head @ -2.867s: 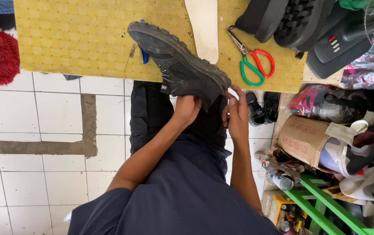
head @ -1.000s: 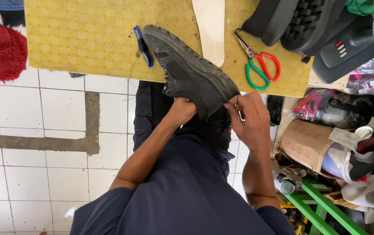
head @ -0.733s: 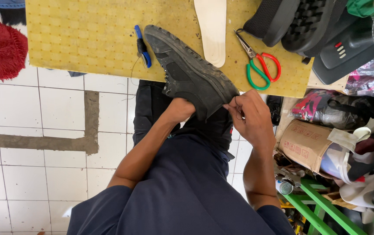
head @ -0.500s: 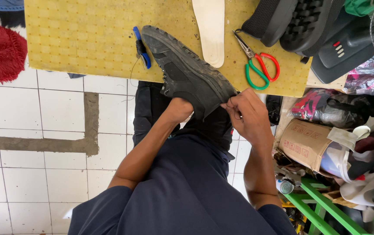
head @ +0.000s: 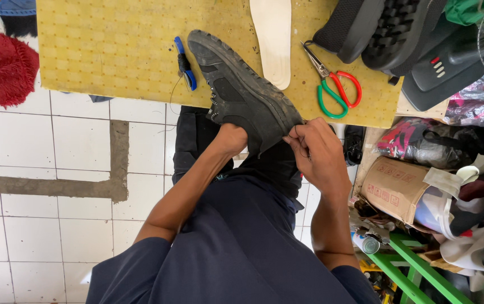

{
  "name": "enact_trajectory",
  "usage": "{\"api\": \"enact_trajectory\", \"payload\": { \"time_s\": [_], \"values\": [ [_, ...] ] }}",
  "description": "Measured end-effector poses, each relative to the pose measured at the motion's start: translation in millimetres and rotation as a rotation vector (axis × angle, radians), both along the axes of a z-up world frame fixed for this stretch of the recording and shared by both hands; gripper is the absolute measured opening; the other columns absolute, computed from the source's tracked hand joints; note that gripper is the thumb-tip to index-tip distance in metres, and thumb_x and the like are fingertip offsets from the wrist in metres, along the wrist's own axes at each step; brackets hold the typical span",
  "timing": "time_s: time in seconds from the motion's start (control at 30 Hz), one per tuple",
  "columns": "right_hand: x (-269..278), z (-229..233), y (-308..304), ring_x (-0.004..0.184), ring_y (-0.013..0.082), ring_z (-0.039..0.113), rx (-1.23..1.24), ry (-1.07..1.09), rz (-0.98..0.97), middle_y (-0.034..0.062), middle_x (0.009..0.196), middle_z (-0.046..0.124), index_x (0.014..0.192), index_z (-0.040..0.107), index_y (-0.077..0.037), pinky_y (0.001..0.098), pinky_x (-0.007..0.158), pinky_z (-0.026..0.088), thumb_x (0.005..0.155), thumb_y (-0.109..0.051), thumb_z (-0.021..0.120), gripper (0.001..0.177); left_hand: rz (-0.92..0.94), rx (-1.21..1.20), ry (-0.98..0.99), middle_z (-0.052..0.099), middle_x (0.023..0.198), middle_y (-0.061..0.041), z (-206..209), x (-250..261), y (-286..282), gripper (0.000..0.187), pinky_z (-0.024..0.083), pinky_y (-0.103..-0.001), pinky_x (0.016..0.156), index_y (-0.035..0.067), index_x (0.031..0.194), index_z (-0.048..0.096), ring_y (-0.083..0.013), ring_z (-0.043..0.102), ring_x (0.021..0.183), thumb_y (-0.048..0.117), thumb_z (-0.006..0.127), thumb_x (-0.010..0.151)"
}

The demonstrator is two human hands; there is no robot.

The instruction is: The person stitches the sole of a black shoe using a needle and thread. They pull the thread through the shoe repeatedly, rotate the shoe to access different areas, and continue sewing along the edge of the sole.

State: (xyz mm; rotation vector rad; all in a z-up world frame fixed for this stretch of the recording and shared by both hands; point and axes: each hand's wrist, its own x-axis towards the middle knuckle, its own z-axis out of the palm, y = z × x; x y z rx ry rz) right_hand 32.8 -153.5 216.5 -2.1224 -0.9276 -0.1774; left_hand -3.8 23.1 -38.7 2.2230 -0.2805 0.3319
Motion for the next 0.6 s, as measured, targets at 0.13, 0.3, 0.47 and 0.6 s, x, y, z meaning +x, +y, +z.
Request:
{"api": "enact_trajectory", "payload": {
  "time_s": [0.13, 0.3, 0.47, 0.6],
  "values": [
    [-8, 5, 6, 0.056, 0.0238, 0.049, 0.05, -0.03, -0.023, 0.0072, 0.07, 0.05, 0.098, 0.069, 0.003, 0.0332, 0.05, 0.045, 0.091, 0.009, 0.079, 0.014, -0.104, -0.341, 0.321, 0.07, 0.104, -0.016, 8, 10, 23, 0.016, 0.037, -0.021, 0.118, -0.002, 0.107, 0.07, -0.0199, 0.07, 0.117, 0.003, 0.075, 0.092],
    [-27, 2, 1, 0.049, 0.0149, 0.056, 0.275, 0.229, 0.089, 0.0087, 0.078, 0.066, 0.121, 0.072, 0.005, 0.0268, 0.044, 0.044, 0.087, -0.006, 0.083, 0.037, -0.142, -0.659, 0.468, 0.074, 0.124, -0.02, 82, 30, 67, 0.045, 0.053, -0.045, 0.109, -0.002, 0.123, 0.075, -0.0359, 0.071, 0.116, 0.017, 0.082, 0.084],
    [-43, -62, -55, 0.051, 0.0101, 0.053, 0.583, 0.697, 0.33, 0.0135, 0.076, 0.065, 0.131, 0.063, 0.013, 0.0226, 0.043, 0.042, 0.083, -0.008, 0.084, 0.056, -0.267, -0.454, 0.567, 0.08, 0.107, -0.005, 171, 46, 93, 0.038, 0.057, -0.036, 0.103, 0.013, 0.112, 0.082, -0.0228, 0.075, 0.108, 0.026, 0.083, 0.076],
    [-31, -85, -114, 0.05, 0.0054, 0.049, 0.337, 1.064, 0.279, 0.0136, 0.076, 0.072, 0.129, 0.069, 0.006, 0.0197, 0.041, 0.039, 0.092, -0.006, 0.069, 0.039, -0.464, -0.723, 0.589, 0.079, 0.099, -0.013, 203, 55, 110, 0.028, 0.062, -0.038, 0.096, 0.003, 0.105, 0.081, -0.0289, 0.078, 0.098, 0.009, 0.088, 0.078]
  ]
}}
